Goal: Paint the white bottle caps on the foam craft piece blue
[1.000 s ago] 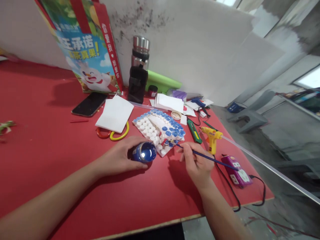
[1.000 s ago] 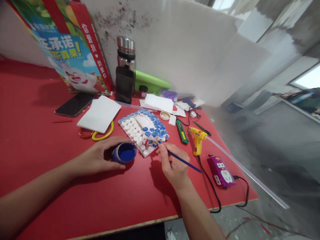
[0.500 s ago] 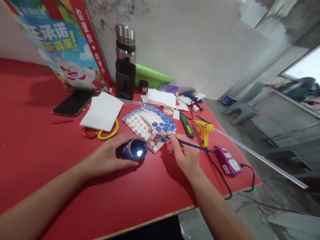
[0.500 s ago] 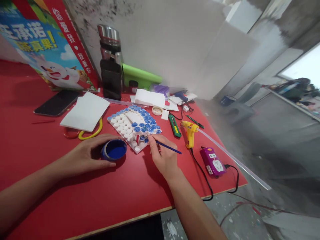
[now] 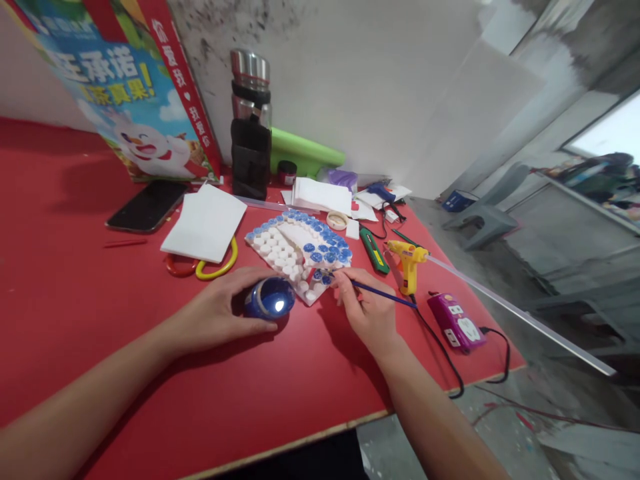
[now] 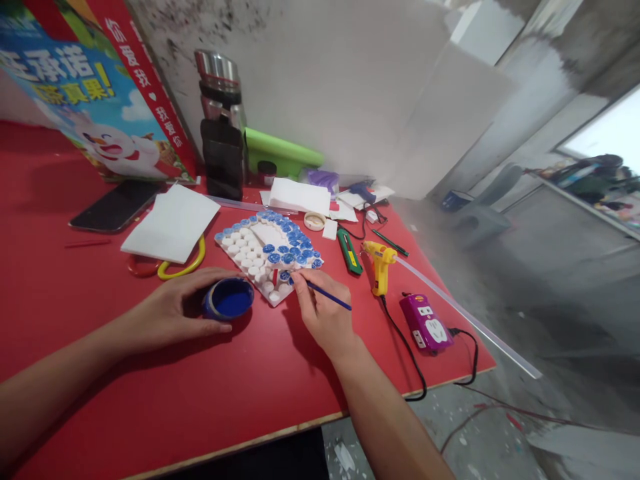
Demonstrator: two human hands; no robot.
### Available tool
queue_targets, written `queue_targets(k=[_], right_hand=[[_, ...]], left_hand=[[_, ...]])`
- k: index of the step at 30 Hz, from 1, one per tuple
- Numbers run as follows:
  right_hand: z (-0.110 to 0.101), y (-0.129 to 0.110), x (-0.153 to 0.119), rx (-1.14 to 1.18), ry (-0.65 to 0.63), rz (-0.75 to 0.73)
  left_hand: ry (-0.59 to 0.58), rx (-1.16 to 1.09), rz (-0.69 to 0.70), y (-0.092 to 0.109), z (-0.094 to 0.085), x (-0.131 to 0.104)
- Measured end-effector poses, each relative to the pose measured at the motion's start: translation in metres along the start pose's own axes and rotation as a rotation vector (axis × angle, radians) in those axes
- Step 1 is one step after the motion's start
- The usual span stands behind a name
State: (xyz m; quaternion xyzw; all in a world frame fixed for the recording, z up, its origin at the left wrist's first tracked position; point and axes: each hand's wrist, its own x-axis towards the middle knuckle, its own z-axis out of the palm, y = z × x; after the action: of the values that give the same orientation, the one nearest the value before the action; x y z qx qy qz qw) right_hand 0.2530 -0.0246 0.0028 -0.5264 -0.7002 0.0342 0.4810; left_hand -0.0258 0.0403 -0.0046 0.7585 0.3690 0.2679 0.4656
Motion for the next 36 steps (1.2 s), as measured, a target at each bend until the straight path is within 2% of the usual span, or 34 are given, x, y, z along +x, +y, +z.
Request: queue_targets(k=[36], right_hand=[[-0.001, -0.0007, -0.0005, -0.032, 0.003, -0.075]], left_hand=[[-0.006, -0.003, 0.0, -0.0011, -0.0001, 0.0003]])
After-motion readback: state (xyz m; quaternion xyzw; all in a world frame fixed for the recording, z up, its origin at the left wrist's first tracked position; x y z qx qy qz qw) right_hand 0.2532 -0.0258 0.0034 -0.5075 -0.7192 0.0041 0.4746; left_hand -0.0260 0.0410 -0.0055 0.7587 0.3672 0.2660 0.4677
